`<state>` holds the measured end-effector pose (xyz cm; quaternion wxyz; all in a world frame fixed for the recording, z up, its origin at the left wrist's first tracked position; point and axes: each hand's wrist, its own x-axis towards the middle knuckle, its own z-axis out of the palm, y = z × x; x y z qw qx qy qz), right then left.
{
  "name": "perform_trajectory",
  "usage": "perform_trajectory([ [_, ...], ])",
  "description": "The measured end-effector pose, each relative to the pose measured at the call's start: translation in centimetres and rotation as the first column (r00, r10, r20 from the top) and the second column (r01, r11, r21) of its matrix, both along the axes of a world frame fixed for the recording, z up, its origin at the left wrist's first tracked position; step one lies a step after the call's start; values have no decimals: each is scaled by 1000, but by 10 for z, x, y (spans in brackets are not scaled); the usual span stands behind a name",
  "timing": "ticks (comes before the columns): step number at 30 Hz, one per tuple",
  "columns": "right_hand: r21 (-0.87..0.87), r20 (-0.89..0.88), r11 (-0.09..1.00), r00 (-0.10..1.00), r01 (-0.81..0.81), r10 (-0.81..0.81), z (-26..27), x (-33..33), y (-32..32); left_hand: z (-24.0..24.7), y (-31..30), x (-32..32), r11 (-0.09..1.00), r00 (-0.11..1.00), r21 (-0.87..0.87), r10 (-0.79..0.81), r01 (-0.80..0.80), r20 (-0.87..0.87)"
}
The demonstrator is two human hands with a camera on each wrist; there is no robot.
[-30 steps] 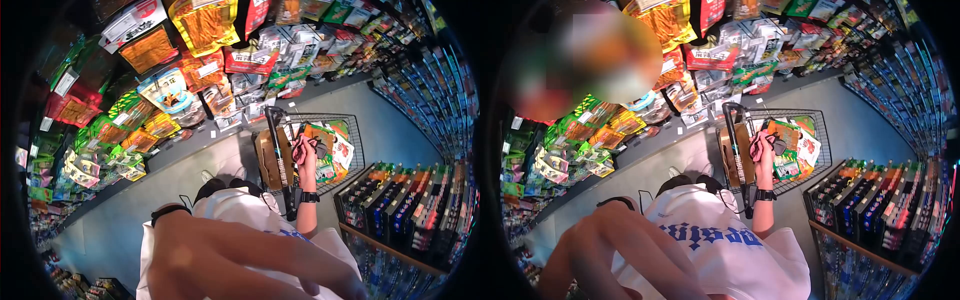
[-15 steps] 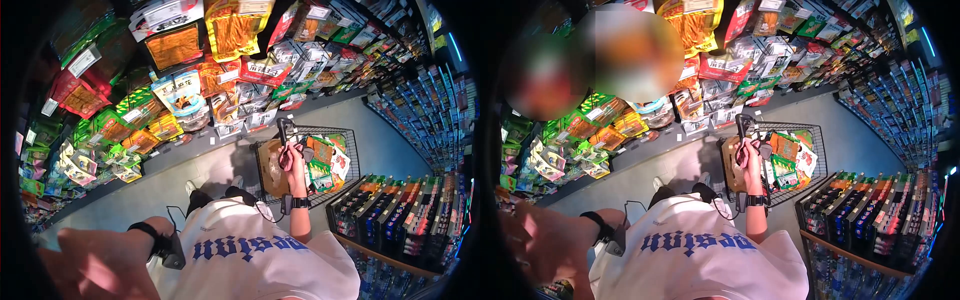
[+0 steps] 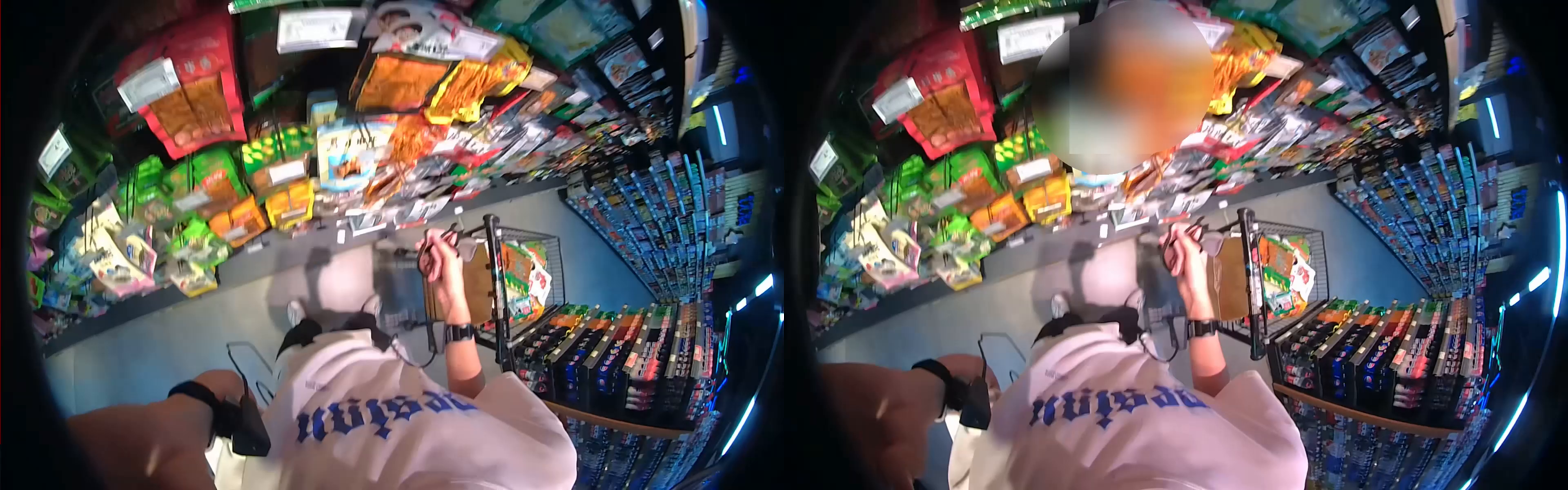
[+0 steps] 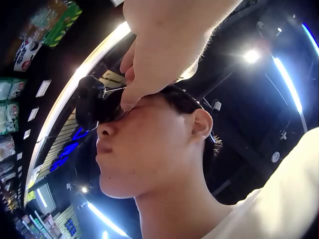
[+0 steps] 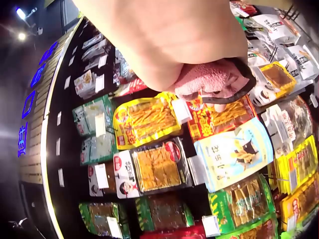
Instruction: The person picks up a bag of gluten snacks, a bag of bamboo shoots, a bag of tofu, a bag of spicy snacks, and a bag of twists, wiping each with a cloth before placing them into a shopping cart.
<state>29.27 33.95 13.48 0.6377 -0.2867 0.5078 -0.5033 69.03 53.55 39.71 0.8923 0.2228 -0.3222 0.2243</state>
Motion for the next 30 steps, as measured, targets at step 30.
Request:
perform_trajectory([
  [30, -736, -244, 486, 855, -471, 458, 74, 350, -85, -173, -215, 139, 478, 995, 875, -18, -80, 101],
])
